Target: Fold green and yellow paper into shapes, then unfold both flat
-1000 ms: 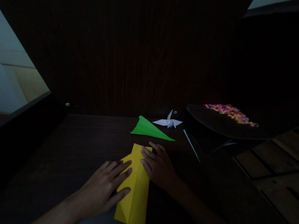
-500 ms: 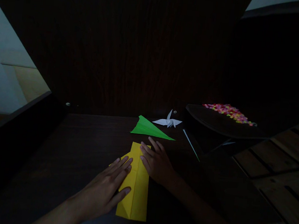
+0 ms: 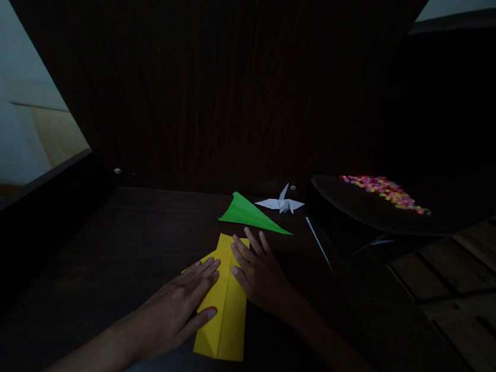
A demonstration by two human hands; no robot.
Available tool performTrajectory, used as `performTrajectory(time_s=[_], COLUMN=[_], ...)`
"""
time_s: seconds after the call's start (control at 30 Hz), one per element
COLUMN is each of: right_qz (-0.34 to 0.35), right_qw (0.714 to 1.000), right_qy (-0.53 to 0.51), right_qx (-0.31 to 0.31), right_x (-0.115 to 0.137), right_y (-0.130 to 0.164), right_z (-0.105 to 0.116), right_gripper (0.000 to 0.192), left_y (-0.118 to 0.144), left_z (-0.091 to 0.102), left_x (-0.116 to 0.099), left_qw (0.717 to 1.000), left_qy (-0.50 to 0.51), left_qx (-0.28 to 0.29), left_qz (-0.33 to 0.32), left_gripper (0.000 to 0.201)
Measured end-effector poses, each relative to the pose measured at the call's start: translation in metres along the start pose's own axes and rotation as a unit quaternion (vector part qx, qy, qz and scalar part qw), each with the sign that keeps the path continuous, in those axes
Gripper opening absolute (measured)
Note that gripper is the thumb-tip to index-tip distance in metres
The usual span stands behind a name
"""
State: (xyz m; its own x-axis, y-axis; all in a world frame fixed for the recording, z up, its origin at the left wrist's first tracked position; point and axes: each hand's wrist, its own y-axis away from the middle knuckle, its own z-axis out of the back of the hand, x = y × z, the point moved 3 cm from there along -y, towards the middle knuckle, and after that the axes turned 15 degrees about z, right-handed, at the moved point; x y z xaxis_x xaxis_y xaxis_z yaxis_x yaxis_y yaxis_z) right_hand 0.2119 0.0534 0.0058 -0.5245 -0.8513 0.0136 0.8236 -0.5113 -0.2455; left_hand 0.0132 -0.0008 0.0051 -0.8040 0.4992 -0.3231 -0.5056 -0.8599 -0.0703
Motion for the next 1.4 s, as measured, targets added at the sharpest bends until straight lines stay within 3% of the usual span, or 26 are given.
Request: performTrajectory(time_s=[0.4,0.73,1.13,1.4], right_qz=[0.043,-0.011,-0.006,-0.006], right_qw=[0.999,0.992,0.991,0.993], right_qy=[-0.013,-0.015,-0.008,-0.016], right_qx=[-0.030,-0.122,-0.134,-0.113], right_x=[0.013,0.010,0.023,0.030], right_y=[0.003,-0.001,0.002,0.004], right_z=[0.002,-0.006,-0.009,-0.007], right_gripper=[0.042,0.026,0.037,0.064], left_y=[0.000,-0.002,0.000,-0.001], left_z=[0.001,0.003,0.000,0.001], left_x=[0.001,-0.002,0.000,0.001], left_qw=[1.000,1.000,1.000,1.000], left_qy=[0.007,-0.007,-0.012,0.001], left_qx=[0.016,0.017,0.000,-0.001], left_qz=[0.013,0.006,0.008,0.000], left_gripper=[0.063,0.058,0.059,0.060])
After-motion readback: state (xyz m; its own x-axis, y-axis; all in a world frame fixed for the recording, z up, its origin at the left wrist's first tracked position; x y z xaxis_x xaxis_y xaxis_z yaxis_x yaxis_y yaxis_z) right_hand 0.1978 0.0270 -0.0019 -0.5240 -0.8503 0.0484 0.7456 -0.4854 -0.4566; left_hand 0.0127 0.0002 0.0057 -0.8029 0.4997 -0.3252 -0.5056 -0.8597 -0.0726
